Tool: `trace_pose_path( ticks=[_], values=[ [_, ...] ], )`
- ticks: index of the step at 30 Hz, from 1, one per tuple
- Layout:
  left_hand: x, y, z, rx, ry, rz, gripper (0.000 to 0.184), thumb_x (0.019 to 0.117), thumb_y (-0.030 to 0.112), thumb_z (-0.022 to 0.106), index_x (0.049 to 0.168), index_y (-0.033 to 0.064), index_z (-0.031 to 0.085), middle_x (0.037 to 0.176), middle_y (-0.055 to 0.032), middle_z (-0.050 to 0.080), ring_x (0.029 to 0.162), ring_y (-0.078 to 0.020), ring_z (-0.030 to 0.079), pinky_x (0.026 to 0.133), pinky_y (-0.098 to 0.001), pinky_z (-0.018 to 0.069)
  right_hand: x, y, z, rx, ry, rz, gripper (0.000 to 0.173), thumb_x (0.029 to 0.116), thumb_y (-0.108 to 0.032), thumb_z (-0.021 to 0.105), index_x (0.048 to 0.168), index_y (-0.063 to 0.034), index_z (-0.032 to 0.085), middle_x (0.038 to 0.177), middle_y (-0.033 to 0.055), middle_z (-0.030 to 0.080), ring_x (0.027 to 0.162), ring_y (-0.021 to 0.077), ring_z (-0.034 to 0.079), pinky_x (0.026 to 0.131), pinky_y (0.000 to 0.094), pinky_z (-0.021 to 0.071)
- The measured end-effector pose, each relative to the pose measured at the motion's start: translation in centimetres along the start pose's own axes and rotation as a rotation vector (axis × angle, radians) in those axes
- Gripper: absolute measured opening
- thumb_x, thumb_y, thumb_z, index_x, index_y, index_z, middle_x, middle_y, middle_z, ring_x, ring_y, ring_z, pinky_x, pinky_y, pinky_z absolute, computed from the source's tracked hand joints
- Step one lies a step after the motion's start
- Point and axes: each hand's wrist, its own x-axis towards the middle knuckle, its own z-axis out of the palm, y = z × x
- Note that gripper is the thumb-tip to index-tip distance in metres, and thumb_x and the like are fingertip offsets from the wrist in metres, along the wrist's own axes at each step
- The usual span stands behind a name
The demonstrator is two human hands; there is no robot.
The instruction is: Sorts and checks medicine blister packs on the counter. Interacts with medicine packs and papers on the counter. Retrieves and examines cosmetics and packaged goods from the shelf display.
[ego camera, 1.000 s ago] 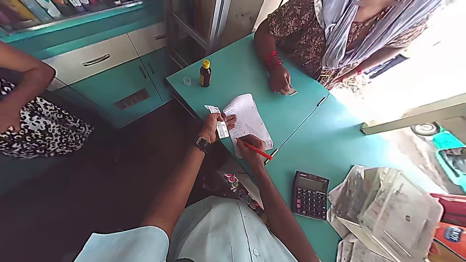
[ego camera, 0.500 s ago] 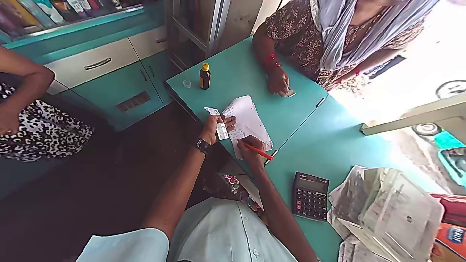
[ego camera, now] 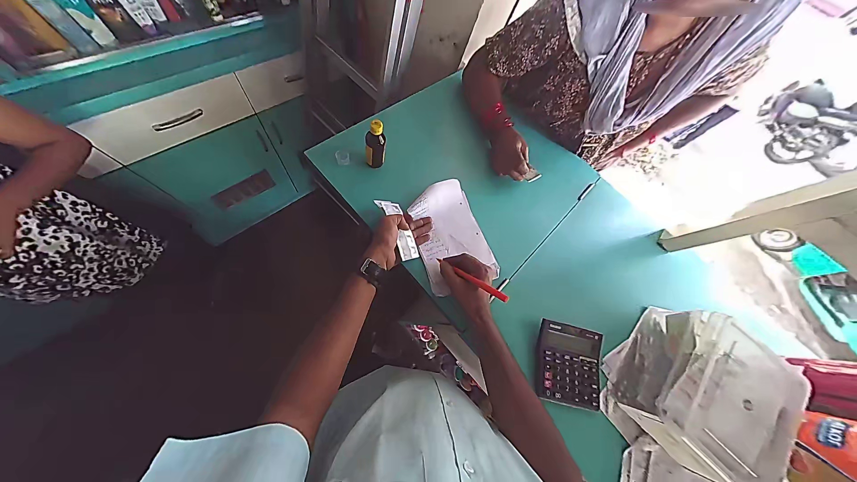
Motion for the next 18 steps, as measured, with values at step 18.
trace_pose_path(
  ticks=[18],
  values=[
    [0.17,-0.01,-0.03,0.006,-0.008,0.021,0.033,0.1013,0.011,0.030,0.122,0.0026,0.053,0.132,-0.0161,0.066,0.114,-0.0262,0.069,0.093,-0.0408,0.0575,0.07,-0.01,0.38,-0.069,0.026,0.021,0.012,0.0847,-0.016,0.070,0.079,-0.0061,0.075,0.070,0.0002,0.069,0.062,0.0028,0.063,0.060,0.0224,0.0519]
  ],
)
